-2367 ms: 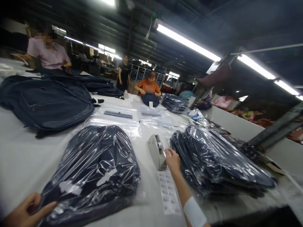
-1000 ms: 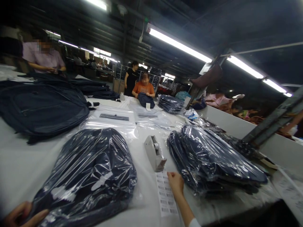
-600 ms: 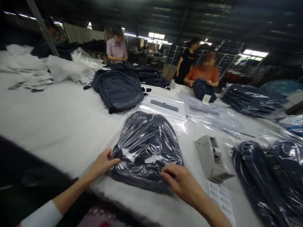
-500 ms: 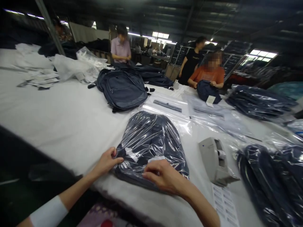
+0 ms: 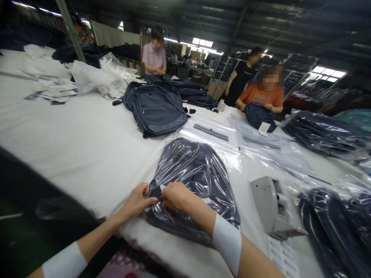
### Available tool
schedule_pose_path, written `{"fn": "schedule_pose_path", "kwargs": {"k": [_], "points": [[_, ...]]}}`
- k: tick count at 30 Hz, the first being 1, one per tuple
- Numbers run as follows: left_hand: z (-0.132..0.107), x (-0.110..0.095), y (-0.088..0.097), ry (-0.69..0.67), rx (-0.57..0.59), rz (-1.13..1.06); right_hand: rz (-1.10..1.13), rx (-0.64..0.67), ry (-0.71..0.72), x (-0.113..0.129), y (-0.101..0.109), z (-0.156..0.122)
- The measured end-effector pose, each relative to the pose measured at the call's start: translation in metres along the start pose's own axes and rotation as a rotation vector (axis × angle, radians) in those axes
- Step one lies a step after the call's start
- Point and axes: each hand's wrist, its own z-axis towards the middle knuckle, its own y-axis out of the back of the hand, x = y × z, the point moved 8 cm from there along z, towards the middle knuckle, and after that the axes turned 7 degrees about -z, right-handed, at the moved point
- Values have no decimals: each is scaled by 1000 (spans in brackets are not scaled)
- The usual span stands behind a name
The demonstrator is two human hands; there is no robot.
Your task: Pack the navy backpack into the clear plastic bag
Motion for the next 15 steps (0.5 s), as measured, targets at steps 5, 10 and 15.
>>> {"fn": "schedule_pose_path", "kwargs": {"k": [5, 10, 15], "points": [[2, 6, -1, 33, 13, -24, 26, -42, -189, -27, -3, 6], [0, 1, -4, 33, 7, -49, 298, -152, -394, -60, -25, -8], [2, 6, -13, 132, 59, -334, 242, -622, -345, -47, -17, -51]]}}
